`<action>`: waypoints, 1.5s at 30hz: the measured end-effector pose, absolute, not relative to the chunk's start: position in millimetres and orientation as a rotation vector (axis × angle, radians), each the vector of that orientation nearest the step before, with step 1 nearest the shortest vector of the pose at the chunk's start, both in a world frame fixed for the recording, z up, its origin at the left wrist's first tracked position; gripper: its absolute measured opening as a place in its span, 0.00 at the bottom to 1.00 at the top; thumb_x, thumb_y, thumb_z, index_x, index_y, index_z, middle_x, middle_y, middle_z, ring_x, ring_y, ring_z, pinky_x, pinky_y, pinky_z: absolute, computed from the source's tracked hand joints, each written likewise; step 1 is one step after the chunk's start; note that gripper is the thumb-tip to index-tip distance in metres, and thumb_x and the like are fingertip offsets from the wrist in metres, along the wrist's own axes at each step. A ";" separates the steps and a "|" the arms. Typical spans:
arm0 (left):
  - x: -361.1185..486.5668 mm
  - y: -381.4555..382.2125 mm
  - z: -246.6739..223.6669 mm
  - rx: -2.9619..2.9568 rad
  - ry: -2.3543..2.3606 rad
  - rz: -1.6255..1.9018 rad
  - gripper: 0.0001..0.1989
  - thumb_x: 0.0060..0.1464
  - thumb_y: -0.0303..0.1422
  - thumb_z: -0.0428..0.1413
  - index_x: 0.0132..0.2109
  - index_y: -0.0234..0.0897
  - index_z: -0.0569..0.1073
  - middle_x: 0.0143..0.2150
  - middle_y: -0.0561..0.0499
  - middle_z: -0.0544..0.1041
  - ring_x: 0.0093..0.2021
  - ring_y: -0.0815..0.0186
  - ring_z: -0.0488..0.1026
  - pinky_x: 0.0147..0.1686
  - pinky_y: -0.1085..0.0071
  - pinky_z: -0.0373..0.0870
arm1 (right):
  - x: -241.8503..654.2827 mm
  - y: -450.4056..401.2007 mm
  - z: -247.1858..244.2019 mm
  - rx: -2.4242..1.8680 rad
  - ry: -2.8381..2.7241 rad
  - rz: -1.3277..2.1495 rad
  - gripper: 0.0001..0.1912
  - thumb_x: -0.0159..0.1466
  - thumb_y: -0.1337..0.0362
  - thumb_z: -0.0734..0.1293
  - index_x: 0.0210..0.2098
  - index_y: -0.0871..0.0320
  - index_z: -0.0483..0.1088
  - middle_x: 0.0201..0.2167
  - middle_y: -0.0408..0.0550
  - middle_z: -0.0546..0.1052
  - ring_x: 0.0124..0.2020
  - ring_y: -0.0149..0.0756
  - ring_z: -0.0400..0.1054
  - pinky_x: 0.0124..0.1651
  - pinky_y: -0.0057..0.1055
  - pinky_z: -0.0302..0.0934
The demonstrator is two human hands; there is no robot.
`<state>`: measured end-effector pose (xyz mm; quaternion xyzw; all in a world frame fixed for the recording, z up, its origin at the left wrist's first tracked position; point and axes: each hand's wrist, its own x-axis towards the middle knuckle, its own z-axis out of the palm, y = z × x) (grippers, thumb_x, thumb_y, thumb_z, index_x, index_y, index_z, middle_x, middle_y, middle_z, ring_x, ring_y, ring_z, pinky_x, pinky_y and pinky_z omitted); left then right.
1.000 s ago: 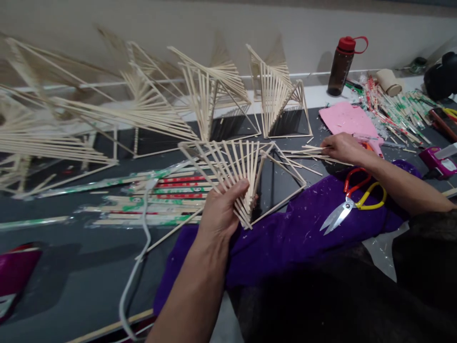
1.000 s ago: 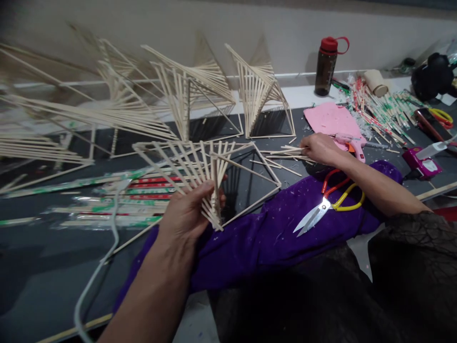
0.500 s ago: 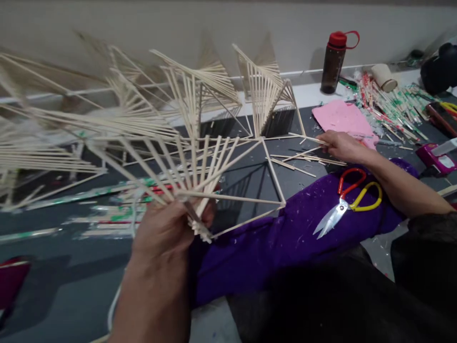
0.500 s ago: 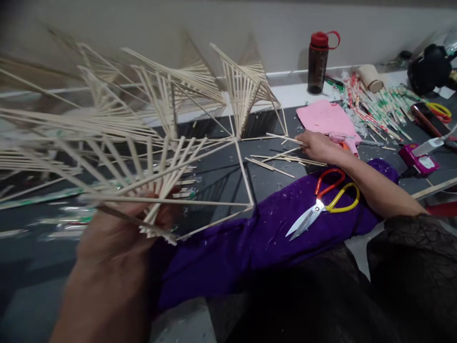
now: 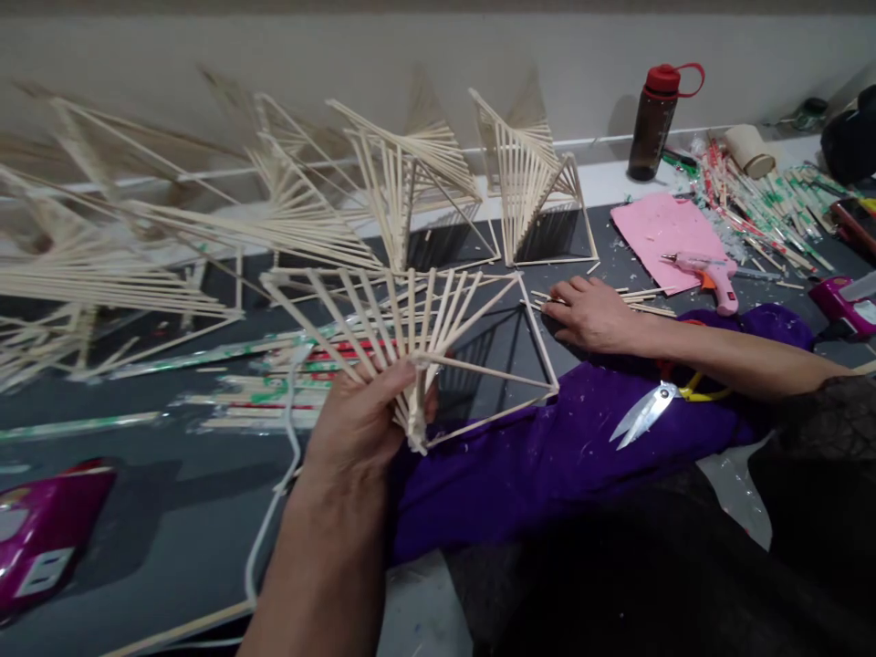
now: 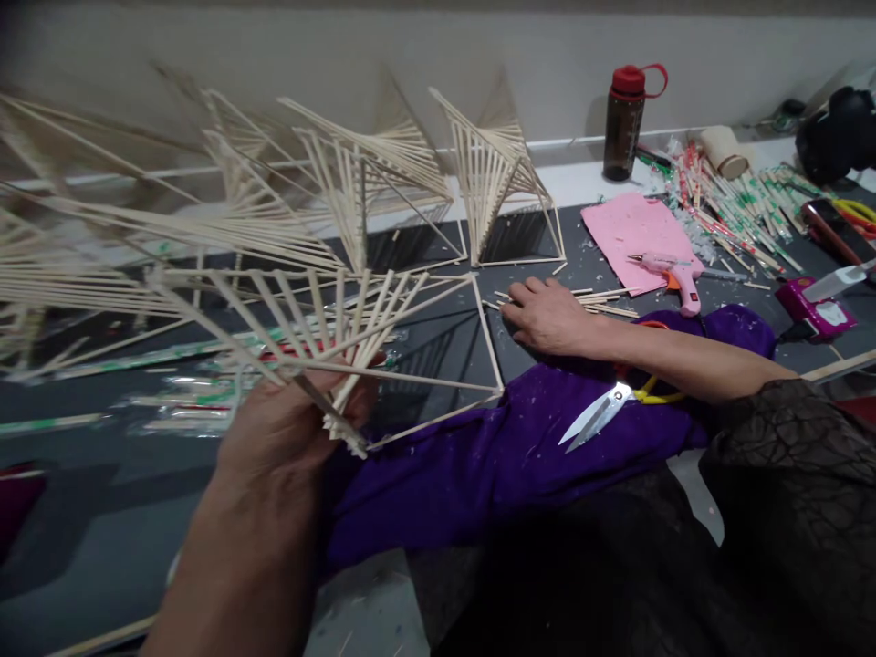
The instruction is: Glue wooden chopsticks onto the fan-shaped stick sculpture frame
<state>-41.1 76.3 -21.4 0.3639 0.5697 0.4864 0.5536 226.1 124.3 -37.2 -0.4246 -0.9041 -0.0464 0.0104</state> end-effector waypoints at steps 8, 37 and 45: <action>-32.6 71.8 -22.3 0.854 1.362 1.014 0.13 0.26 0.36 0.68 0.21 0.35 0.74 0.12 0.57 0.66 0.11 0.73 0.58 0.10 0.76 0.54 | 246.6 145.5 -33.8 -1.431 -2.922 -0.028 0.15 0.69 0.68 0.58 0.50 0.58 0.73 0.47 0.55 0.76 0.45 0.45 0.69 0.37 0.34 0.54; -19.3 133.6 -19.8 1.156 1.313 0.516 0.15 0.30 0.39 0.68 0.20 0.36 0.71 0.12 0.55 0.66 0.10 0.73 0.58 0.11 0.76 0.53 | 313.3 175.0 -28.7 -1.305 -1.812 0.663 0.09 0.55 0.67 0.68 0.35 0.60 0.78 0.30 0.44 0.79 0.33 0.32 0.70 0.38 0.30 0.63; -26.7 147.3 -21.0 1.244 1.356 0.670 0.24 0.22 0.36 0.73 0.33 0.32 0.79 0.25 0.53 0.77 0.25 0.70 0.68 0.25 0.77 0.62 | 314.5 165.2 -7.2 -1.143 -1.580 0.504 0.04 0.58 0.67 0.68 0.34 0.58 0.72 0.28 0.41 0.72 0.32 0.30 0.65 0.37 0.30 0.61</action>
